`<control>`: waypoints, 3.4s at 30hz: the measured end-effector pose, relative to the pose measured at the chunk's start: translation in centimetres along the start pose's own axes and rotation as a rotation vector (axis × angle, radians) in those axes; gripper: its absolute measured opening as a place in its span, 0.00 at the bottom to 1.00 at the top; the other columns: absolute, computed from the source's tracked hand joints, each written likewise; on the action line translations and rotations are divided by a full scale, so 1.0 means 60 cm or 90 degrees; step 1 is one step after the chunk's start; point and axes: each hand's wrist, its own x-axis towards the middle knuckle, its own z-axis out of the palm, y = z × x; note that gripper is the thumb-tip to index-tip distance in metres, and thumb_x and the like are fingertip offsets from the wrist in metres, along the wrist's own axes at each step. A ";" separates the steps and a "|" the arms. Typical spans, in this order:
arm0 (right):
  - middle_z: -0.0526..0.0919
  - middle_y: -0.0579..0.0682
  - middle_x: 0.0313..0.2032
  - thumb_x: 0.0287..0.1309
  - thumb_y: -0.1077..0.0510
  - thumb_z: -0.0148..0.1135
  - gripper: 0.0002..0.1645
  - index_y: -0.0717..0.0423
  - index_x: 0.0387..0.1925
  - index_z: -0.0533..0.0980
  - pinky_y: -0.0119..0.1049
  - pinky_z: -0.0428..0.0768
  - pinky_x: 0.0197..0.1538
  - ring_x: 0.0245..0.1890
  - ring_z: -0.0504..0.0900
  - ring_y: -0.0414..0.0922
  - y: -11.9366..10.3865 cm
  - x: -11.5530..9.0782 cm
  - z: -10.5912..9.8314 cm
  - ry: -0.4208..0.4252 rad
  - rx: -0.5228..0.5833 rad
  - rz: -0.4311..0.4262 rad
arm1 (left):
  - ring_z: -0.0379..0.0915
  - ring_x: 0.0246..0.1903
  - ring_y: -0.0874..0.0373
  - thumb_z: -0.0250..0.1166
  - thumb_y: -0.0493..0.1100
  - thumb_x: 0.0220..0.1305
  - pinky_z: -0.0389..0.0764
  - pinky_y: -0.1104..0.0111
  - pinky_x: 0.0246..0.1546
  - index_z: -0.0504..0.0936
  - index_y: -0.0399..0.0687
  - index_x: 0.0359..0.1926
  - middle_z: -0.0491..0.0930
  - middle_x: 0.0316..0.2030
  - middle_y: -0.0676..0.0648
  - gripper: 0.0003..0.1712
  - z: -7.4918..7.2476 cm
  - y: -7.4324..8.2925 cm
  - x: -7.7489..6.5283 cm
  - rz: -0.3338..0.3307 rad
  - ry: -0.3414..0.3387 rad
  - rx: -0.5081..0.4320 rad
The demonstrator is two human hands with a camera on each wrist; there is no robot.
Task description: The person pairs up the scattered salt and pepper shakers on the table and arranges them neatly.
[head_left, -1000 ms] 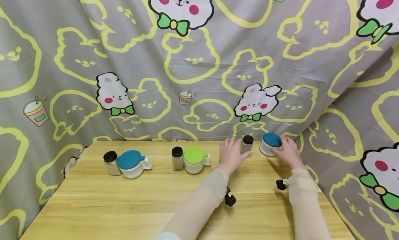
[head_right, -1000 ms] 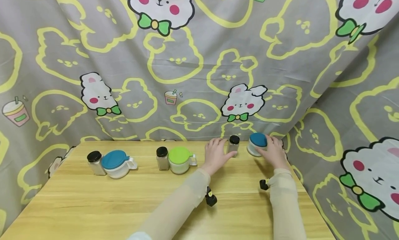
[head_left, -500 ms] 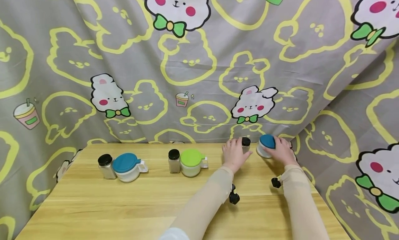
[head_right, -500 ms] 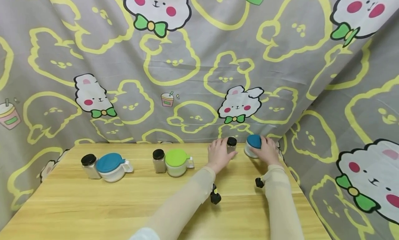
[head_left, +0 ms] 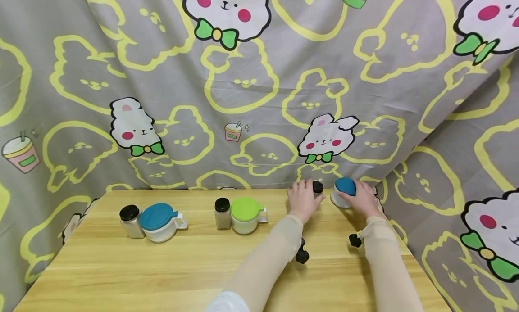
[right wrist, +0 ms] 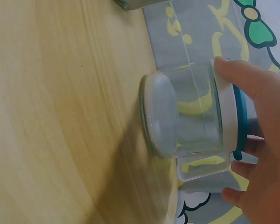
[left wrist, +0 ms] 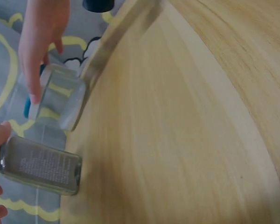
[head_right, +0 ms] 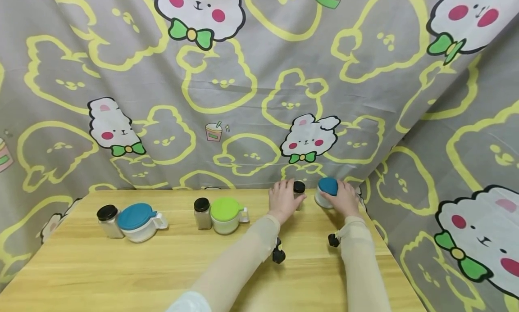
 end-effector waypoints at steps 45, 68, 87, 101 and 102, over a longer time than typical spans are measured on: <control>0.64 0.73 0.62 0.55 0.32 0.62 0.56 0.66 0.71 0.57 0.70 0.65 0.56 0.61 0.65 0.70 -0.019 -0.011 -0.008 -0.009 -0.020 0.015 | 0.58 0.67 0.51 0.62 0.66 0.59 0.65 0.49 0.64 0.68 0.66 0.69 0.68 0.67 0.51 0.38 -0.001 -0.035 0.005 0.079 0.001 -0.026; 0.63 0.73 0.63 0.54 0.32 0.63 0.57 0.64 0.71 0.57 0.72 0.61 0.56 0.61 0.63 0.71 -0.025 -0.023 0.001 -0.003 -0.004 0.019 | 0.68 0.60 0.51 0.70 0.60 0.56 0.65 0.53 0.65 0.71 0.62 0.67 0.76 0.61 0.53 0.38 -0.003 -0.040 -0.006 0.046 -0.026 -0.155; 0.66 0.73 0.61 0.51 0.31 0.66 0.58 0.65 0.70 0.59 0.71 0.63 0.55 0.60 0.65 0.70 -0.024 -0.031 0.003 0.014 -0.005 0.003 | 0.66 0.61 0.51 0.68 0.62 0.56 0.65 0.55 0.65 0.78 0.58 0.59 0.76 0.58 0.52 0.31 -0.009 -0.042 -0.024 -0.007 -0.018 -0.155; 0.65 0.72 0.62 0.50 0.33 0.68 0.56 0.65 0.68 0.61 0.69 0.61 0.58 0.62 0.63 0.69 -0.031 -0.044 0.009 0.035 0.008 -0.004 | 0.65 0.61 0.52 0.68 0.63 0.55 0.66 0.54 0.63 0.79 0.60 0.58 0.76 0.57 0.53 0.31 -0.006 -0.052 -0.036 -0.015 -0.009 -0.161; 0.65 0.72 0.63 0.50 0.34 0.68 0.56 0.65 0.68 0.61 0.69 0.61 0.58 0.62 0.62 0.69 -0.032 -0.046 0.009 0.036 0.008 -0.003 | 0.65 0.62 0.52 0.68 0.63 0.55 0.65 0.54 0.64 0.78 0.61 0.59 0.76 0.58 0.53 0.31 -0.006 -0.053 -0.037 -0.017 -0.014 -0.160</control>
